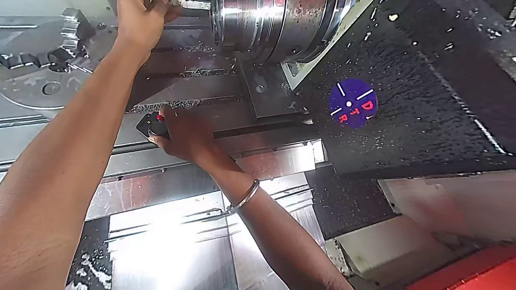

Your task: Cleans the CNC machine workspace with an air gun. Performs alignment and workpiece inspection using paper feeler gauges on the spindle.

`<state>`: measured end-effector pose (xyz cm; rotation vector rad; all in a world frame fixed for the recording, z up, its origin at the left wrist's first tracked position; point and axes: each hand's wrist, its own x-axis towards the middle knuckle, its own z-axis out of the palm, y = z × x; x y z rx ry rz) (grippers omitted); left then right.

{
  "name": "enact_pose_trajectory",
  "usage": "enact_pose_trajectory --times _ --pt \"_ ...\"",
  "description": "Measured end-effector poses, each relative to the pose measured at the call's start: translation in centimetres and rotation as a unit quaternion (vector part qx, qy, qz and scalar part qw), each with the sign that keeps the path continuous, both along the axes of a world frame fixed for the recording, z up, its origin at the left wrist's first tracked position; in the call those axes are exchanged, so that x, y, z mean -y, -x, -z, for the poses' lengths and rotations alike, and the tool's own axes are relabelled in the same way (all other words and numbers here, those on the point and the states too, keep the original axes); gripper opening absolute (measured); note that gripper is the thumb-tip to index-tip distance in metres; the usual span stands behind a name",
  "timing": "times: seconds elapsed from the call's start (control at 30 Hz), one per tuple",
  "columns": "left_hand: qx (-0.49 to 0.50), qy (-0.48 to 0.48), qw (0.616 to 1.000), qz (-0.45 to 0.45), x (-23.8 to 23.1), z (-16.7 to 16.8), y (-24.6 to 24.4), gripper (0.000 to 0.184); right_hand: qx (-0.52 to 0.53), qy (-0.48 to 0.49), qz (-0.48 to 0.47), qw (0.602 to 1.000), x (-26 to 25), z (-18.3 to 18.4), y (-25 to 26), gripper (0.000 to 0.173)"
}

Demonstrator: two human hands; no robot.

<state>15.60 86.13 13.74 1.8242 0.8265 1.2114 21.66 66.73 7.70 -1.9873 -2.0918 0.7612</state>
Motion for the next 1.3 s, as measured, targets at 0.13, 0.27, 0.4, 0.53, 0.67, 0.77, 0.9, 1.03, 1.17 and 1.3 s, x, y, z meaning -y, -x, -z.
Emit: enact_pose_trajectory --times 0.13,0.27,0.4,0.53,0.67,0.77,0.9,1.03,1.17,1.3 --pt "-0.001 0.0 1.0 -0.004 -0.13 -0.09 0.07 0.028 0.003 0.002 -0.001 1.0 -0.08 0.02 0.02 0.057" --pt "0.001 -0.006 1.0 -0.005 -0.3 0.13 0.13 0.027 0.0 0.005 0.0 1.0 -0.04 -0.03 0.06 0.057" --pt "0.002 -0.001 1.0 -0.007 -0.2 -0.01 0.08 0.028 0.005 0.001 -0.001 1.0 -0.1 0.05 0.06 0.055" --pt "0.003 -0.005 1.0 -0.007 -0.24 -0.01 0.17 0.027 0.007 0.006 -0.004 1.0 -0.09 -0.03 0.07 0.055" --pt "0.017 -0.004 1.0 -0.008 -0.32 0.04 0.03 0.027 0.002 0.008 -0.003 1.0 -0.06 -0.1 0.04 0.054" --pt "0.017 0.002 1.0 -0.008 -0.24 -0.01 -0.02 0.027 -0.001 0.01 -0.004 1.0 -0.03 -0.17 -0.06 0.055" --pt "0.011 0.003 1.0 -0.01 -0.11 0.22 0.17 0.027 0.0 0.006 -0.003 1.0 -0.05 0.01 0.05 0.054" --pt "0.007 0.0 1.0 -0.008 -0.22 0.23 0.31 0.027 0.002 0.006 -0.004 1.0 -0.05 -0.05 0.06 0.054" --pt "0.007 -0.007 1.0 -0.005 -0.46 0.27 0.41 0.027 0.001 0.002 -0.003 1.0 -0.06 0.01 -0.01 0.054" --pt "0.005 -0.004 1.0 -0.009 -0.26 0.21 0.54 0.026 0.005 0.003 -0.002 1.0 -0.08 0.2 0.07 0.061"
